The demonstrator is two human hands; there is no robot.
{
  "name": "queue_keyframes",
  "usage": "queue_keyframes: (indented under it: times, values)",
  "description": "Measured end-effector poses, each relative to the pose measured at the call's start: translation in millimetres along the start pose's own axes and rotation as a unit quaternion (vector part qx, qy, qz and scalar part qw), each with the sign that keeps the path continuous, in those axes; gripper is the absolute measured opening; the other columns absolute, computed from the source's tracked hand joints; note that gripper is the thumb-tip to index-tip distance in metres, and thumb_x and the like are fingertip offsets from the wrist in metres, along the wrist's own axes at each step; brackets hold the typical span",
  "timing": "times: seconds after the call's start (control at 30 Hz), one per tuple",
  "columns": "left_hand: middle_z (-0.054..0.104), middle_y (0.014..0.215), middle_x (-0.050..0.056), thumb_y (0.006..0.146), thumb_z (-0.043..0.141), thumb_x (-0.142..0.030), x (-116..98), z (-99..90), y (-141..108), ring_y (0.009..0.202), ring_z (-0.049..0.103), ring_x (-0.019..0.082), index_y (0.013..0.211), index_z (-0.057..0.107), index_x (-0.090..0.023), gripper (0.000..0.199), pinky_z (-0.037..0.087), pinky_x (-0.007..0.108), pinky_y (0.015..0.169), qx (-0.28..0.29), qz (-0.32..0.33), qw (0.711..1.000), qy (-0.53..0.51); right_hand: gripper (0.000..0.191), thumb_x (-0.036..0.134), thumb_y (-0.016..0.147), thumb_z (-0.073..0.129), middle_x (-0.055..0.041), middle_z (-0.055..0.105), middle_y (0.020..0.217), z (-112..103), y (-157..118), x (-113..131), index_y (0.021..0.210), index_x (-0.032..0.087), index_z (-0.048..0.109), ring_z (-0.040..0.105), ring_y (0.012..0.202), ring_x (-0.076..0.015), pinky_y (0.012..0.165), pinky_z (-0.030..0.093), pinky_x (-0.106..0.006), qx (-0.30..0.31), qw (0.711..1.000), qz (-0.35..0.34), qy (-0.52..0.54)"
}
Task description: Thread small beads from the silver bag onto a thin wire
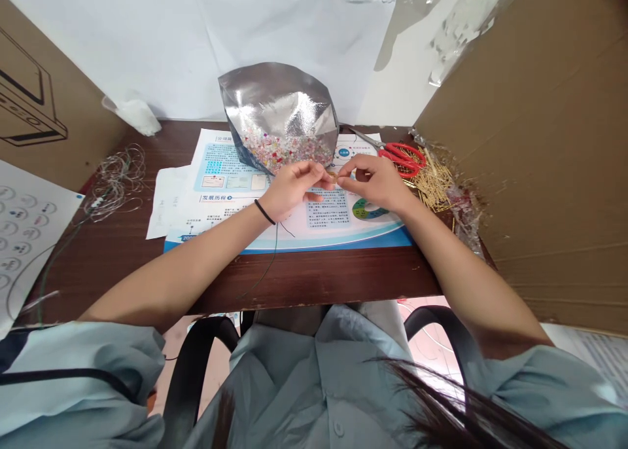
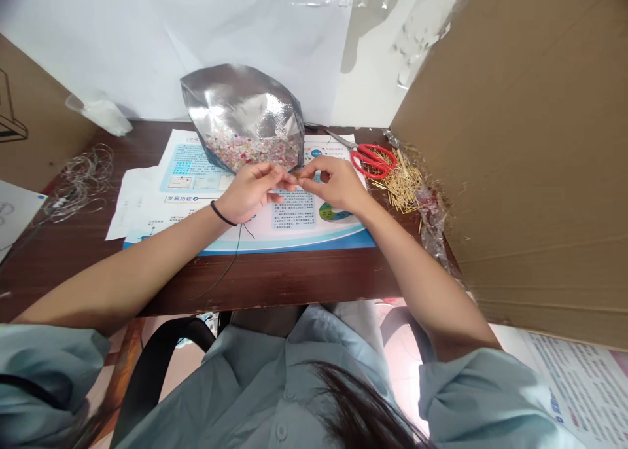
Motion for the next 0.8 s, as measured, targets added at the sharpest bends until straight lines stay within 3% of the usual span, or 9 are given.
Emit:
queue_keyframes:
  times: [0.1,0.23,0.47,0.63,0.8]
  values:
    - [0.070,0.099,0.007,0.090,0.063,-0.040,-5,1.2,-2,0.097,0.068,0.014,0.080,0.056,-0.014,0.029,0.056,0.027,0.083,-0.012,0.027,0.997,-0.065,0.011,0.029,0.076,0.067,0.0033,0.054,0.062,-4,3,-10,0.075,0.018,0.067,0.035,0.051,-0.0072,0.050,0.031,-0.026,0.038,0.999,0.025,0.001]
    - [0.065,0.078,0.002,0.091,0.060,-0.042,-7,0.2,-1,0.092,0.069,0.016,0.079,0.051,-0.016,0.030,0.055,0.035,0.091,-0.036,0.018,0.994,-0.099,0.009,0.026,0.074,0.066,0.0041,0.052,0.060,-4,3,-15,0.074,0.017,0.068,0.038,0.053,-0.0079,0.055,0.034,-0.026,0.075,0.996,0.025,-0.028]
    - [0.044,0.056,-0.005,0.092,0.059,-0.040,-12,-4.3,1,0.057,0.055,0.007,0.075,0.048,-0.018,0.030,0.059,0.028,0.076,-0.029,0.001,0.993,-0.114,0.011,0.027,0.074,0.063,-0.0003,0.061,0.069,-2,3,-21,0.072,0.017,0.069,0.043,0.058,-0.0093,0.059,0.036,-0.026,0.103,0.992,-0.019,-0.077]
    - [0.037,0.052,-0.007,0.092,0.059,-0.040,-14,-3.4,1,0.048,0.047,0.006,0.073,0.047,-0.018,0.031,0.058,0.025,0.065,-0.022,-0.018,0.994,-0.104,0.010,0.024,0.075,0.061,-0.0011,0.063,0.070,-4,3,-19,0.074,0.018,0.069,0.045,0.059,-0.0101,0.059,0.037,-0.027,0.119,0.989,-0.033,-0.079]
    - [0.037,0.054,-0.008,0.092,0.059,-0.038,-12,-0.2,0,0.047,0.045,0.004,0.070,0.043,-0.018,0.034,0.056,0.022,0.061,-0.003,-0.034,0.994,-0.104,0.017,0.014,0.075,0.059,-0.0016,0.069,0.081,-6,4,-19,0.087,0.018,0.071,0.049,0.061,-0.0097,0.061,0.041,-0.027,0.126,0.991,0.010,-0.042]
Point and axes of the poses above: each hand's wrist, its own y-axis towards the middle knuckle, its own z-axis out of the palm, x = y × z, the point moved 2 cm from there along y, towards the middle knuckle
